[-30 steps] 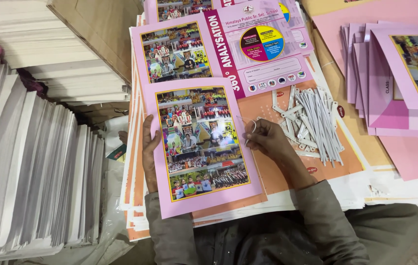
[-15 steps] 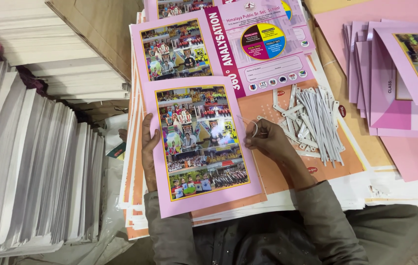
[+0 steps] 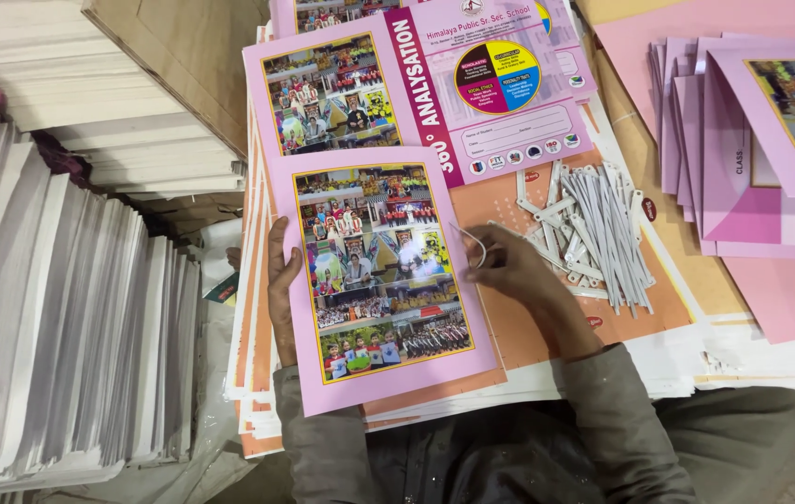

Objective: The person repeatedly picks up pink folders, inserts white plastic zip ties through pre-punched holes, and secures them by hand. They then place the assembled folders into a growing stack on the right side of the workspace.

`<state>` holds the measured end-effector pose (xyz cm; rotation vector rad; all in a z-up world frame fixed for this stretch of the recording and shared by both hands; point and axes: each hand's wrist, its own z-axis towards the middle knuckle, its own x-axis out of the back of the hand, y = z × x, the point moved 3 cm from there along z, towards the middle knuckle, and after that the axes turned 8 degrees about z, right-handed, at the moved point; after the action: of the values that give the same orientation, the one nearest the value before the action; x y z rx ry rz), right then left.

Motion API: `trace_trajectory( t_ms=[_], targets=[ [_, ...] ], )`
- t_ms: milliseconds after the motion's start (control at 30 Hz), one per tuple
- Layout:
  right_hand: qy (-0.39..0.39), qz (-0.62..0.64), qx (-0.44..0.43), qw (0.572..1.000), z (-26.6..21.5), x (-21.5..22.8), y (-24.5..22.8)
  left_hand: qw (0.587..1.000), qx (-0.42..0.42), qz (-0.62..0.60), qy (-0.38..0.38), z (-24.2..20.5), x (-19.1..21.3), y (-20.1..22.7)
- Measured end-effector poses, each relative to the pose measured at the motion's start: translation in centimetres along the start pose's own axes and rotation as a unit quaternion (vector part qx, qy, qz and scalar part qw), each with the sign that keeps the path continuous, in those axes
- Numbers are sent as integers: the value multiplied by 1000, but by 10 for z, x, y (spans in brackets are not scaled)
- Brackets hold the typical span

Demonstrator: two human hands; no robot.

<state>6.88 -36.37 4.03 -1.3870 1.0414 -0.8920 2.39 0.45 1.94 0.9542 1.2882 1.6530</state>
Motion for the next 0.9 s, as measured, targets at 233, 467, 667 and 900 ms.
trace_trajectory(
  t_ms=[233, 467, 667, 900],
  targets=[
    [17, 101, -6, 995, 3, 16, 18, 1000, -8, 6, -2, -5, -6, 0],
    [40, 65, 23, 997, 8, 18, 30, 982, -132, 78, -106, -42, -46, 20],
    [-10, 16, -15, 1000, 7, 11, 35, 894, -295, 162, -297, -65, -136, 48],
    [19, -33, -14, 999, -20, 38, 57, 901, -196, 295, -250, -69, -165, 75]
  ],
)
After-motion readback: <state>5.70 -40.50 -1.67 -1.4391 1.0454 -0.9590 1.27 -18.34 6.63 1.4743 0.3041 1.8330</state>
